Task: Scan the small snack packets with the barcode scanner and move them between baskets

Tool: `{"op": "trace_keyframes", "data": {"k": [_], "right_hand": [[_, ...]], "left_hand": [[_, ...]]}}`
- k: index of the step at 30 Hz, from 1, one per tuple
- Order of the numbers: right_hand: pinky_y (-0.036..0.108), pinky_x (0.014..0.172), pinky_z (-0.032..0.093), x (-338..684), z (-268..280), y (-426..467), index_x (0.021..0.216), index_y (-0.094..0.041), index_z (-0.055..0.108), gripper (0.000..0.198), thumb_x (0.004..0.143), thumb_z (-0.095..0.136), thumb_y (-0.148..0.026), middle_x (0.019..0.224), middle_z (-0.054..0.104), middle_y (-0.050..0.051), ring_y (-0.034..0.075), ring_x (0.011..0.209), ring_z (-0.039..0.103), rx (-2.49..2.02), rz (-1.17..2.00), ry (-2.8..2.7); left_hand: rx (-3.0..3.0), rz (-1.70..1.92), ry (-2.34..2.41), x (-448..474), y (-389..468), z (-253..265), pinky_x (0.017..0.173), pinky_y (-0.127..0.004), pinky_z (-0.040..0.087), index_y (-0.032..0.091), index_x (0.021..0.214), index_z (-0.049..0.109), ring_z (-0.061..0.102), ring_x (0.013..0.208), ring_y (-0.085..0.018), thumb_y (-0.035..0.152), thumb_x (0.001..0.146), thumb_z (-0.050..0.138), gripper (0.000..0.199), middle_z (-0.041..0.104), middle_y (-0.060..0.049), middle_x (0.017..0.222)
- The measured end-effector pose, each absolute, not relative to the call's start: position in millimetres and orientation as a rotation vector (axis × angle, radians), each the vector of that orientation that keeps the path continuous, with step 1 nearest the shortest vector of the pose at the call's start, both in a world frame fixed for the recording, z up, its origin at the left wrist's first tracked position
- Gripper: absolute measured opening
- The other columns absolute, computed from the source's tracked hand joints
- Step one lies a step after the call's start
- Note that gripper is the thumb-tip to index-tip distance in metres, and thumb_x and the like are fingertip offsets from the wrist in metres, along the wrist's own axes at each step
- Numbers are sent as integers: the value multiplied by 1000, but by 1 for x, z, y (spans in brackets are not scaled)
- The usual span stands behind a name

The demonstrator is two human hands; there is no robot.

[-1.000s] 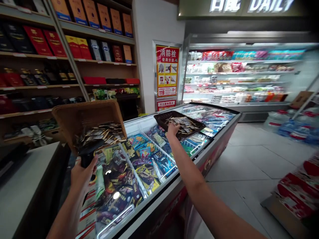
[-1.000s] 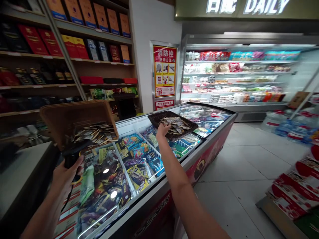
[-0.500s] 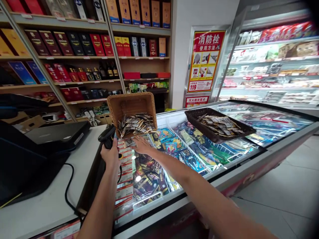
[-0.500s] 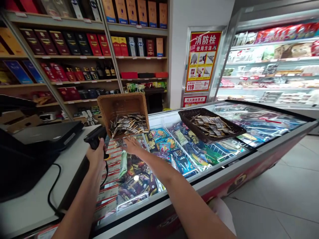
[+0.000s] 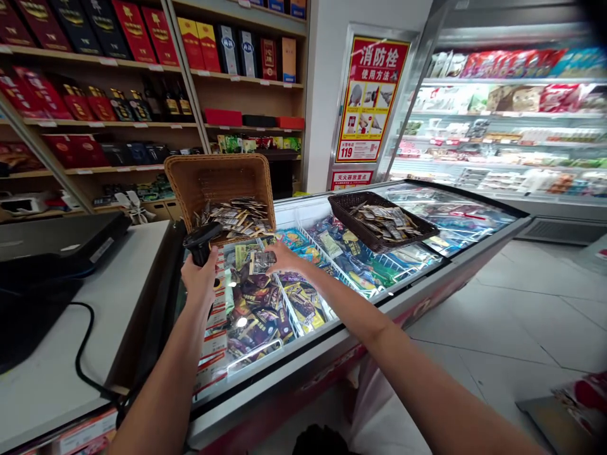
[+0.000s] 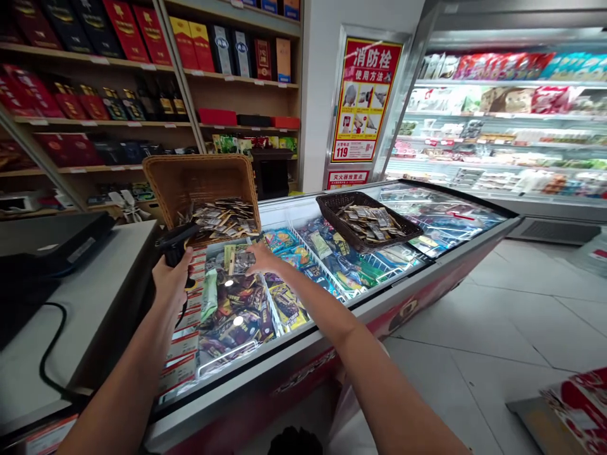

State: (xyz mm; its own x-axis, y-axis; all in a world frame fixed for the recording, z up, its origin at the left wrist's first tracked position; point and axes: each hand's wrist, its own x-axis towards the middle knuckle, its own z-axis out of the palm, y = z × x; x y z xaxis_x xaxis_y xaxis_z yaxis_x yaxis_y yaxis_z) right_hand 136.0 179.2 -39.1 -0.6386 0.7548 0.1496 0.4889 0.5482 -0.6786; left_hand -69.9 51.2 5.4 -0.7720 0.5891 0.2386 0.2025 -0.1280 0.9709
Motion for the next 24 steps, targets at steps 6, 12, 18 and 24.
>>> {"op": "trace_keyframes", "data": {"k": [6,12,18,24], "right_hand": [[34,81,53,179,-39,191,112,-20,73,68,50,99,-29,95,70,2,23,90,67,-946,1213,-1781],[23,52,38,187,-41,200,94,-20,67,48,64,90,-48,74,65,-3,11,59,52,-900,1292,-1071],[22,42,28,184,-39,200,77,-20,61,30,82,80,-42,58,50,-8,7,46,36,-996,1235,-855],[23,42,33,185,-32,193,77,-21,59,32,85,81,-42,58,50,-7,8,46,40,-1084,1123,-827]], "left_hand": [[945,1934,1767,-65,49,6,45,-24,39,22,78,57,49,49,-11,55,59,82,45,54,5,61],[1136,1714,1685,-59,47,3,47,-24,37,21,83,60,50,51,-11,59,58,87,53,58,4,67],[1318,1265,1622,-33,33,16,47,-24,31,20,74,61,47,50,-12,63,55,91,56,55,3,57],[1386,1163,1581,-15,27,17,49,-24,33,19,80,65,50,54,-14,65,55,91,58,54,3,60]]}}
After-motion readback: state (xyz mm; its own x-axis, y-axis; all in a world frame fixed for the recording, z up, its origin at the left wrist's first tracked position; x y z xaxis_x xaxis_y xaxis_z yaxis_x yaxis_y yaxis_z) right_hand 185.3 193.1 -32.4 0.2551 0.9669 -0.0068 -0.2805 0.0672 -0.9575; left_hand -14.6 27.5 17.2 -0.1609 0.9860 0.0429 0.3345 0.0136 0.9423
